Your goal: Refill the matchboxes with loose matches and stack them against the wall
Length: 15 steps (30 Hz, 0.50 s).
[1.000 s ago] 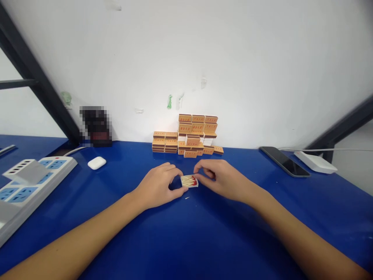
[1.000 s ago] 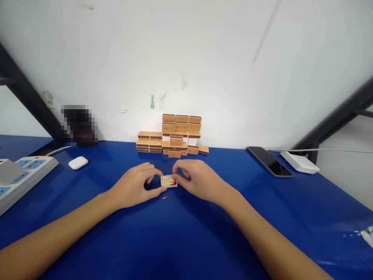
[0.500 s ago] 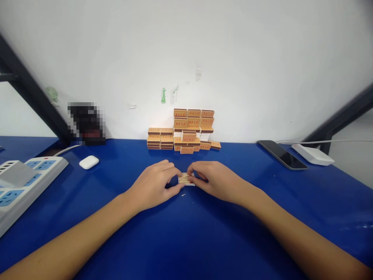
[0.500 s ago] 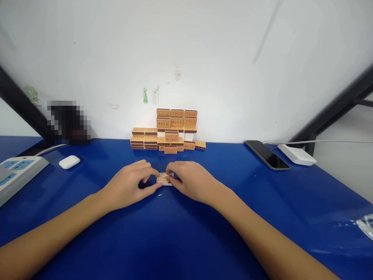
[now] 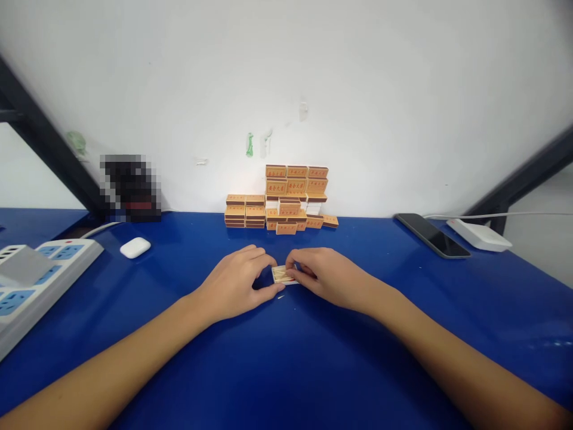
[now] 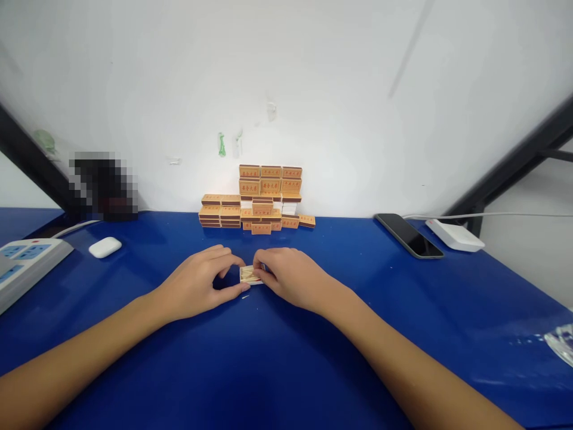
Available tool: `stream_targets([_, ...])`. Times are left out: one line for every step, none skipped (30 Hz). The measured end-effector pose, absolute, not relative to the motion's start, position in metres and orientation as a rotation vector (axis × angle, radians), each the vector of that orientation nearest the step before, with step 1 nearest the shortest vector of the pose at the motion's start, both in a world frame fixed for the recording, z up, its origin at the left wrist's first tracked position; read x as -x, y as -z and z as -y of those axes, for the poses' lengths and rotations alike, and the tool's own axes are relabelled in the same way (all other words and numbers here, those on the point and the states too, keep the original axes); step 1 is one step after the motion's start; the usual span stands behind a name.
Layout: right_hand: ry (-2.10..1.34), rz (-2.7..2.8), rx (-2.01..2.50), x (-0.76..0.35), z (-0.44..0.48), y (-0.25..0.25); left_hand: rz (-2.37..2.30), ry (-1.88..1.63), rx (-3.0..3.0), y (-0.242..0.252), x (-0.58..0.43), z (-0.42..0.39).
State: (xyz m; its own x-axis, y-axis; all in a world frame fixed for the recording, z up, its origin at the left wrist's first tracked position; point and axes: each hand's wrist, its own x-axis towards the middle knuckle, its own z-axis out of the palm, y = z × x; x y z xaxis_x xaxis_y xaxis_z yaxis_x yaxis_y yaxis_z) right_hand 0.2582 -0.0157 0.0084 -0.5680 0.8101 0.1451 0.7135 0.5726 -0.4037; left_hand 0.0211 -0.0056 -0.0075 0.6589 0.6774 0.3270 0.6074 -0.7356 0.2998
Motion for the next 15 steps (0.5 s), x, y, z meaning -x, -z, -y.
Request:
stream_targets([-0.429,2.498,1.259,-0.2582,0.0159,-0.0089,-1.052,-0.633,-2.703,0.0071,-0.0215,0.0057])
stream_targets([-0.427,2.502,1.273,-0.2584,0.016,-0.0095,-1.047,-0.63,-2.694,0.0066,-0.0217,0.0056])
stream_targets([-0.429,2.506,1.285,-0.2588,0.016,-0.0103,-1.04,-0.625,-2.683,0.0061,-0.0219,0.0056])
stream_targets([-0.434,2.509,1.292,-0.2592,0.0161,-0.0111,-1.033,-0.619,-2.672,0.0057,-0.022,0.0054])
stream_targets([-0.44,2.51,1.296,-0.2597,0.0161,-0.012,-1.026,-0.613,-2.663,0.0055,-0.0219,0.0053])
stream_targets([-0.444,2.509,1.296,-0.2602,0.0162,-0.013,-1.022,-0.607,-2.658,0.0053,-0.0218,0.0052])
stream_targets([-0.446,2.506,1.296,-0.2605,0.0163,-0.0139,-1.021,-0.606,-2.655,0.0053,-0.0215,0.0051])
stream_targets([-0.448,2.504,1.295,-0.2607,0.0165,-0.0148,-1.022,-0.605,-2.655,0.0053,-0.0213,0.005])
stream_targets([-0.45,2.504,1.294,-0.2607,0.0168,-0.0155,-1.022,-0.605,-2.659,0.0054,-0.0212,0.005])
stream_targets([-0.456,2.507,1.289,-0.2606,0.0171,-0.0159,-1.024,-0.605,-2.664,0.0055,-0.0211,0.005])
stream_targets([-0.464,2.512,1.284,-0.2605,0.0173,-0.0161,-1.028,-0.601,-2.669,0.0055,-0.0212,0.0051])
stream_targets([-0.47,2.516,1.279,-0.2604,0.0174,-0.0159,-1.034,-0.593,-2.675,0.0055,-0.0213,0.0052])
stream_targets([-0.475,2.518,1.276,-0.2606,0.0173,-0.0155,-1.04,-0.584,-2.679,0.0054,-0.0215,0.0054])
stream_targets([-0.48,2.517,1.273,-0.2608,0.0171,-0.0147,-1.046,-0.576,-2.682,0.0052,-0.0217,0.0055])
stream_targets([-0.488,2.514,1.269,-0.2613,0.0166,-0.0138,-1.049,-0.571,-2.684,0.0051,-0.0218,0.0055])
